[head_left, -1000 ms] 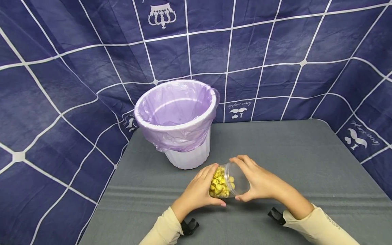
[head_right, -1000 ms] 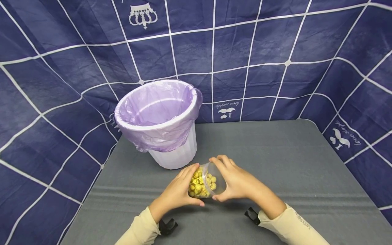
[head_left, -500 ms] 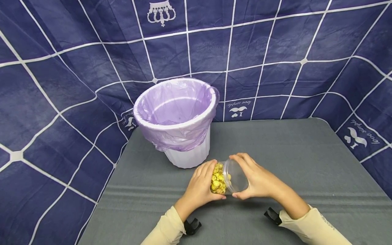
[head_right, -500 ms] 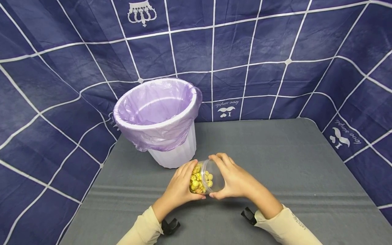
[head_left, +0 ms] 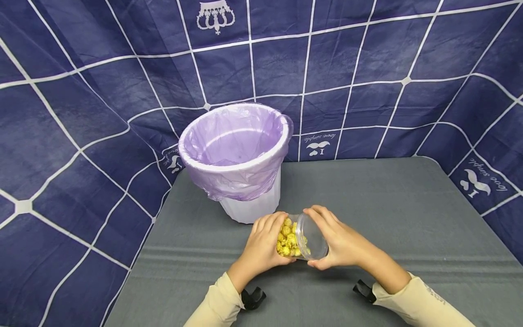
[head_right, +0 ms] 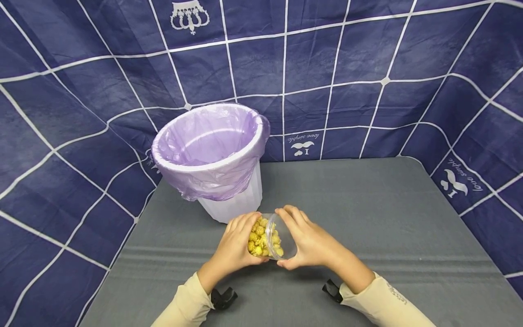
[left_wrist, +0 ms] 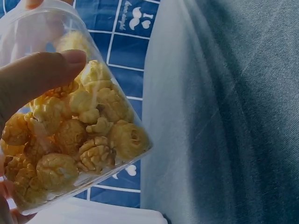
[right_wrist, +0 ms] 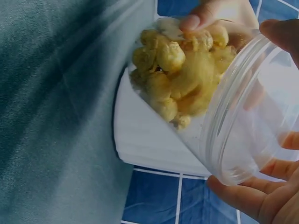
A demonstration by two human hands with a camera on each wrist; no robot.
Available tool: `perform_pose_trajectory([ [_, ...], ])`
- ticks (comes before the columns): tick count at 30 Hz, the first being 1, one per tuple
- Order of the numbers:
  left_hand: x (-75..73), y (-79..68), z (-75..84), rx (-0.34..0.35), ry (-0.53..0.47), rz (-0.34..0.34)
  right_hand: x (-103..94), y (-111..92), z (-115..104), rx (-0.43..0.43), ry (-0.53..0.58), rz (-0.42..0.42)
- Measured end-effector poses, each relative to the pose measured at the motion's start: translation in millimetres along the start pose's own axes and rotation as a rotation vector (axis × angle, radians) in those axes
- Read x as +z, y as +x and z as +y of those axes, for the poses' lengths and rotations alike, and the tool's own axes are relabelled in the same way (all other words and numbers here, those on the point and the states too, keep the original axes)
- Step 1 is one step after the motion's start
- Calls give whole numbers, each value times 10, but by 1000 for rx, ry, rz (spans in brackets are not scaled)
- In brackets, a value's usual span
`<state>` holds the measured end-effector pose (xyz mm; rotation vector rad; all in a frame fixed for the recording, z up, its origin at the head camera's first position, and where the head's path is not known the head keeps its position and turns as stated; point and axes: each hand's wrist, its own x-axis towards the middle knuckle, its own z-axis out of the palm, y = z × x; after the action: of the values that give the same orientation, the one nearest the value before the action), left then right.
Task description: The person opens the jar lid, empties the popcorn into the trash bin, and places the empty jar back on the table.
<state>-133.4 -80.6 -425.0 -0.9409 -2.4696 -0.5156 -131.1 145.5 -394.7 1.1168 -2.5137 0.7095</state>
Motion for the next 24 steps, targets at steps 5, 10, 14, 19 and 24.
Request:
perform_pose_trajectory([
  [5,-20,8,-2,6,9,-8,18,-9,-3,-18,3,2],
  [10,-32,12,-3,21,25,-1,35,-17,13,-50,-6,18],
  [14,-35,14,-8,33,39,16,43,-14,24,-83,-18,33],
  [19,-35,9,-11,46,56,33,53,-18,34,-118,-35,33],
  [24,-41,5,7,39,84,25,76,-39,43,-141,-40,38],
])
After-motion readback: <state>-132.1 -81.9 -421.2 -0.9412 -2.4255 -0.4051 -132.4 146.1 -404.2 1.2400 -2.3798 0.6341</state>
